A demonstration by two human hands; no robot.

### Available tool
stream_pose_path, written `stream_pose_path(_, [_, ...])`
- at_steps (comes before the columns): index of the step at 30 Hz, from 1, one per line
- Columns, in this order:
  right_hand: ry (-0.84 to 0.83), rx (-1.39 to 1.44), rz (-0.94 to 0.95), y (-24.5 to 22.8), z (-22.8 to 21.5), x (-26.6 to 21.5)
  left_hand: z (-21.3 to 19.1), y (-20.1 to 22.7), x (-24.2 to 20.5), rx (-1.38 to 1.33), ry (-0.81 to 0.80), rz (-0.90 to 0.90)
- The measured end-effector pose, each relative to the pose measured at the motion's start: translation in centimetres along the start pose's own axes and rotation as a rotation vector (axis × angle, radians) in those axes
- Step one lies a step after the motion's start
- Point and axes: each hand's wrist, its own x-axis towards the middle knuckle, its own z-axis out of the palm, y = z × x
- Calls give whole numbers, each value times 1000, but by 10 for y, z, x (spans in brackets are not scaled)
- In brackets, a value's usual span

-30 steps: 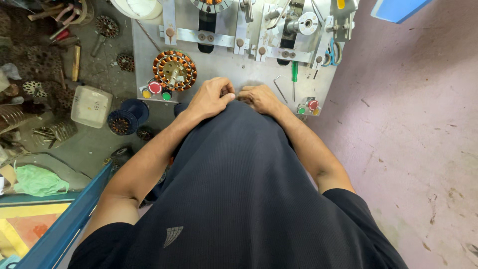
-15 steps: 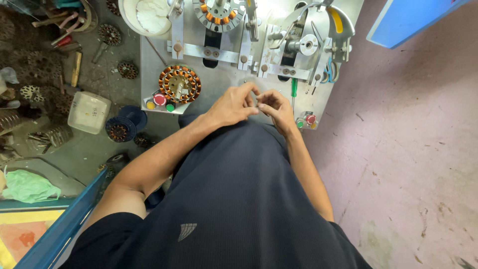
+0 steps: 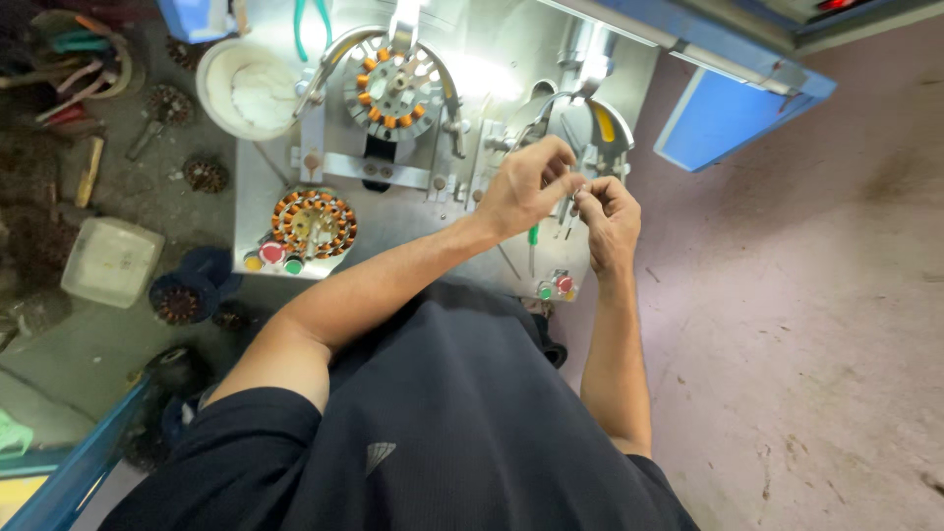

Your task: The person assembles a small cylindrical metal component using an Allen key and a screwdriver. They tighten screws, insert a pin, and place the finished part into a machine slot.

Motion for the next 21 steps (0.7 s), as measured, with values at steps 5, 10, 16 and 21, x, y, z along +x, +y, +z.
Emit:
stream_pose_path(5, [202,-455,-365,-14,-11,104,35,-15,60,251,572,-31])
stream_pose_path(10, [175,-335,-376,-7,3,196,28,-32,95,428,523,-103])
stream_pose_path(16, [281,-364,-476,25,11,239,36,-58,139,387,381,-94])
stream_pose_path(21, [255,-196,-361,46,2,254,44,-95,159,600,429,249])
